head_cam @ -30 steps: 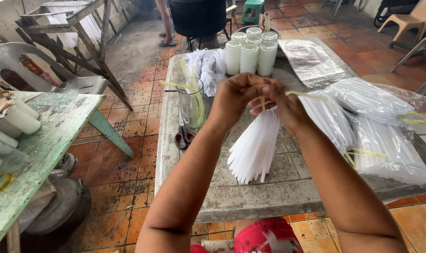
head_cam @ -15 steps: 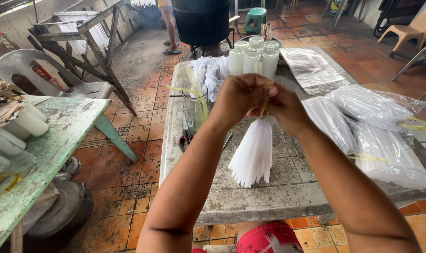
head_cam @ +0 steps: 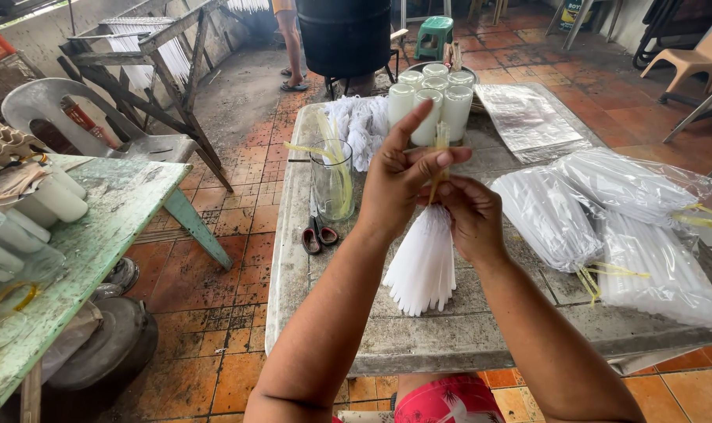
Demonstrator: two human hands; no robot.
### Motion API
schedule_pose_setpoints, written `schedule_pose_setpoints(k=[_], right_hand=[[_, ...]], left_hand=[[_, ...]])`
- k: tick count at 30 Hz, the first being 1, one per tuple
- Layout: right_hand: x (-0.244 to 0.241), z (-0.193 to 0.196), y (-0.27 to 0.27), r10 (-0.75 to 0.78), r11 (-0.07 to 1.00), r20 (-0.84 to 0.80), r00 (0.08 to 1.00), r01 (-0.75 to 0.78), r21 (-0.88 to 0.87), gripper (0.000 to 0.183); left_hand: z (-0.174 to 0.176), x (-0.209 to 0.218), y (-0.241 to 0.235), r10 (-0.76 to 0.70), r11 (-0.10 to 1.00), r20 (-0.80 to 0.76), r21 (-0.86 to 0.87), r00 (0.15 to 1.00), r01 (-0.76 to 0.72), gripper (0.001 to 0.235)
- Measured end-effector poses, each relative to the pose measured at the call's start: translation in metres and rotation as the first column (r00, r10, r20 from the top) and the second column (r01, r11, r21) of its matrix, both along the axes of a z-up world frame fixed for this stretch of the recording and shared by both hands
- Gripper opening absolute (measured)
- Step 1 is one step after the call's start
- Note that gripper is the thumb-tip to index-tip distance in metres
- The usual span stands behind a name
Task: Gathering white sticks into bundles and tying them with yellow plastic strips
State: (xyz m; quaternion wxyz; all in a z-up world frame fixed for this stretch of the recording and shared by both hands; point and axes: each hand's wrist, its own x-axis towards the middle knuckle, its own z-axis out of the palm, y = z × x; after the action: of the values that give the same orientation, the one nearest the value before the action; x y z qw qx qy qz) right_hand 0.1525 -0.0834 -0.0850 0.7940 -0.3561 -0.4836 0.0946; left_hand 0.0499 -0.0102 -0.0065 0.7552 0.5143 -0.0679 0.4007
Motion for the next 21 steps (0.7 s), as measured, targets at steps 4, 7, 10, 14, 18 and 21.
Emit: schedule_pose_setpoints(k=[4, 7, 10, 14, 18, 21], right_hand=[[0.023, -0.019, 0.004, -0.005, 0.999, 0.034, 0.999, 0.006, -0.033, 0.015], [0.006, -0.005, -0.004, -0.025, 0.999, 0.046, 0.999, 0.027, -0.039, 0.012], [0.005, -0.007, -0.003, -0.026, 0.998, 0.056, 0.998, 0.029, -0.054, 0.010], [-0.013, 0.008, -0.009, -0.027, 0.997, 0.063, 0.998, 0.031, -0.064, 0.009], [-0.031, 0.037, -0.020, 0.098, 0.994, -0.028, 0.995, -0.099, -0.041, 0.012], [-0.019, 0.049, -0.021, 0.127, 0.989, 0.068, 0.990, -0.121, -0.083, 0.016]], left_hand=[[0.001, -0.001, -0.012, 0.097, 0.995, -0.020, 0.017, 0.995, -0.096, 0.031], [-0.001, -0.005, -0.012, 0.150, 0.988, -0.049, -0.018, 0.987, -0.151, 0.022], [0.001, -0.009, -0.013, 0.196, 0.980, -0.083, -0.006, 0.977, -0.197, 0.018], [0.001, -0.010, -0.012, 0.168, 0.984, -0.057, -0.043, 0.984, -0.171, 0.018], [0.010, -0.013, -0.008, 0.142, 0.990, -0.031, -0.018, 0.989, -0.142, 0.015], [0.026, -0.027, -0.006, 0.215, 0.965, -0.051, 0.165, 0.975, -0.204, 0.013]])
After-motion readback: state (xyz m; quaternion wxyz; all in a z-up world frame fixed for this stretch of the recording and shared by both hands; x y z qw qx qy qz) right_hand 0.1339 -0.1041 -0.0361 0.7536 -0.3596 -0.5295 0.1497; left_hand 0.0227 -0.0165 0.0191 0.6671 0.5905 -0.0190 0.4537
